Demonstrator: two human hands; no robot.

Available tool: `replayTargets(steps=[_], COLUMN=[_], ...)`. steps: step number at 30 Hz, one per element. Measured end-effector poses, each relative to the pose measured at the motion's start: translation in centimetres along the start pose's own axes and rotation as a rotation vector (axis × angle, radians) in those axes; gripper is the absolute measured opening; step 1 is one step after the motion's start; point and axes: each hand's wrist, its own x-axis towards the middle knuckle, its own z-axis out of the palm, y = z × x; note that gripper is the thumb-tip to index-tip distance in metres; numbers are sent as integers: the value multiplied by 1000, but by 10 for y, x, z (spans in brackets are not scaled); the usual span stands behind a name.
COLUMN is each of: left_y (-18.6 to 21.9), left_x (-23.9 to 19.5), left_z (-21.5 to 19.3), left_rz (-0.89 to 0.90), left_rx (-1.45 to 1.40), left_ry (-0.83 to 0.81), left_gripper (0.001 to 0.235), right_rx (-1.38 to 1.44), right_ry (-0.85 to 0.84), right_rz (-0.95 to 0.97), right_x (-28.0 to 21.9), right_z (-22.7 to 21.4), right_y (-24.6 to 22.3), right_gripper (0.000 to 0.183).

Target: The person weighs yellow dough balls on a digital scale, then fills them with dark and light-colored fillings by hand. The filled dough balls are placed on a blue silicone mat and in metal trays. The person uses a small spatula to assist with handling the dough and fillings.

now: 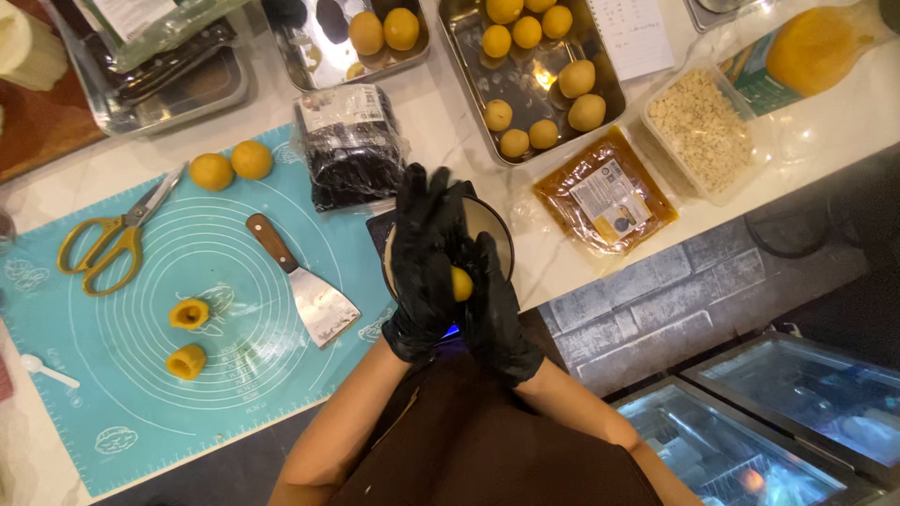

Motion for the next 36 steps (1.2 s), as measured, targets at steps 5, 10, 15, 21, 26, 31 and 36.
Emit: replayTargets(steps=[5,10,15,21,26,31,36], left_y=[-56,-104,-97,-76,-92,-89,-77], left_x=[-65,-40,-26,-28,-58,-96,-109], left_z=[16,11,6,-16,-80,-123,-112], left_rz=[-324,-544,66,55,-143,-648,-264], left_rx=[-391,-304,455,239,173,-302,-200], left_ry=[124,8,-273,-52,339,425,335], left_gripper=[71,49,18,21,29,31,25], right_rx=[173,189,62,-10,-44,-20,-52], right_ry=[135,226,272,187,222,257,237], right_rz=[27,-79,-244,-287,-323,-284,-278], right_x=[2,17,8,5,-9,-18,-24], right_z=[15,-29,-50,-59,-77,-77,-68], right_y=[-23,-28,-49,-75,-97,-98,-94], right_gripper=[65,59,60,62,62,61,60])
